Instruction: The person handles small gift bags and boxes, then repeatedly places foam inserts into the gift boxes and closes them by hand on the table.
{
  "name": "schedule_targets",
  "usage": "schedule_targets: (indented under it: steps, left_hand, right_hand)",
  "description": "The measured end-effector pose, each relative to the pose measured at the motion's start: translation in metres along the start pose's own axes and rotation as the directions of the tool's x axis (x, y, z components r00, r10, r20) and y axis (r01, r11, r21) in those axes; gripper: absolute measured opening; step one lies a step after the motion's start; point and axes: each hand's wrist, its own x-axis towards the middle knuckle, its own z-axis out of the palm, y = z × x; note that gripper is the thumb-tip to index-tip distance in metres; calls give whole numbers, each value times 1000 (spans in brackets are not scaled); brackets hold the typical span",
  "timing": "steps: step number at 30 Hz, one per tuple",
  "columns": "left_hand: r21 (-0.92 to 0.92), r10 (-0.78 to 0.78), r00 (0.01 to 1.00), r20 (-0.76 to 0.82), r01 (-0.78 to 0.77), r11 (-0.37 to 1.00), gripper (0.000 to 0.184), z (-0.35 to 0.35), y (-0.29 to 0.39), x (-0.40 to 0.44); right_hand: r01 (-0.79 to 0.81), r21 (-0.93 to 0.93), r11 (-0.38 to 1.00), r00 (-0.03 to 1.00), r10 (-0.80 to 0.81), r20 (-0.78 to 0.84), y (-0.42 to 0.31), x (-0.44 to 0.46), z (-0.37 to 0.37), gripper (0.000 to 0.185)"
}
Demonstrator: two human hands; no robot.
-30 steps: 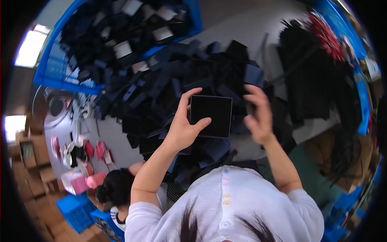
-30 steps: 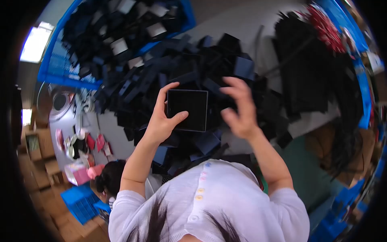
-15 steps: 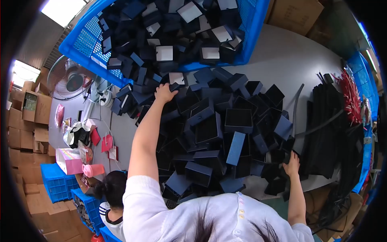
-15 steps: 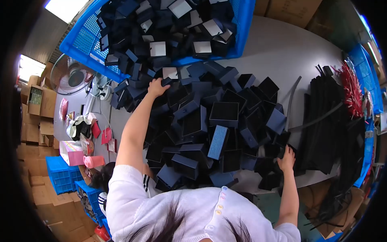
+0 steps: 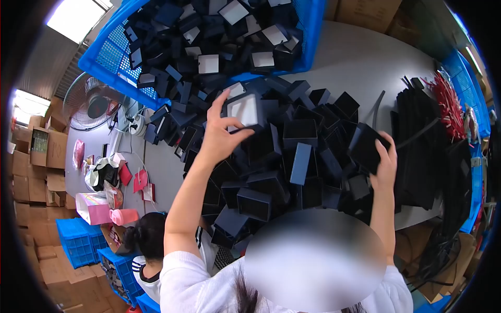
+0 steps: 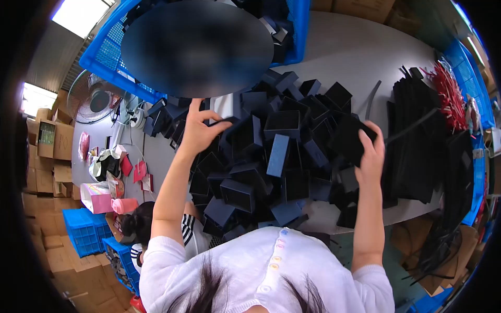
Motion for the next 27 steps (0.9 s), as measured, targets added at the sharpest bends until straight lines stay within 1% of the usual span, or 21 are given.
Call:
schedule_targets:
  steps: [1,2,3,5,7,9,10,11,13,14,15,17,18,19,20,21,23,24,25,26,27]
  left_hand:
    - [44,0,1000,0,0,999,17,5,17,-6]
    - [58,17,1000,1,-17,998,17,13,26,-13]
    - [133,76,997,23,-78,988,18,20,34,-18]
    - [81,86,987,134,-98,992,22,33,43,-28]
    - [64,114,977,181,-128,990,28,42,47,-35]
    - [-10,-131,987,95,132,991,59,45,68,-35]
    - [112,-59,994,91,48,992,95,46,69,-37]
    - [109,-51,994,95,41,993,95,46,73,-37]
    - [49,81,994,67,-85,995,105,44,91,-35]
    - [-18,110,992,69,-109,994,110,44,97,-34]
    - [-21,112,991,74,-111,994,110,47,100,-34]
    - [-100,273,961,40,-268,958,106,53,106,-33]
    - [-17,345,938,35,-344,939,109,55,112,-33]
    - [-28,350,936,43,-349,937,109,56,115,-33]
    - [38,381,924,-8,-381,924,108,58,116,-33]
    - [95,420,906,-54,-415,905,107,62,117,-32]
    - [1,412,909,-64,-413,911,109,62,120,-34]
    - [-231,331,940,-81,-340,911,113,65,122,-37]
    - [-435,132,991,30,-106,894,107,66,122,-42]
    - [-605,-154,984,84,173,777,95,71,139,-43]
    - [-317,-83,996,-41,66,946,81,84,116,-42]
  right_hand:
    - [-24,92,995,998,18,68,-4,-1,20,26]
    - [-46,129,991,990,28,140,-9,-3,39,26]
    - [-68,137,988,983,43,179,-15,-7,59,25]
    - [-104,131,986,959,65,275,-22,-15,86,23]
    - [-63,130,989,936,14,352,-16,-18,100,24]
    - [-60,83,995,918,22,396,-6,-17,107,25]
    - [-4,-11,1000,918,8,396,-2,-16,109,23]
    - [30,-37,999,915,-12,403,2,-17,111,21]
    - [242,-227,943,843,-88,531,4,-20,114,22]
    - [206,-302,931,820,4,572,1,-24,115,22]
    - [180,-330,927,819,44,571,0,-27,117,24]
    - [532,-364,764,777,-269,570,24,-22,117,26]
    - [531,-370,763,782,-272,561,22,-26,120,26]
    - [393,-243,887,846,-246,472,17,-32,123,28]
    - [250,-92,964,902,-198,384,15,-37,125,31]
    - [253,-103,962,912,-201,358,18,-37,124,31]
    - [326,-294,898,911,-215,353,26,-36,112,30]
    - [270,-333,904,936,-165,310,21,-43,109,28]
    - [203,-364,909,958,-107,267,18,-50,107,26]
    - [262,-327,908,953,-191,235,26,-54,107,27]
    - [329,-289,899,938,-276,210,33,-55,105,27]
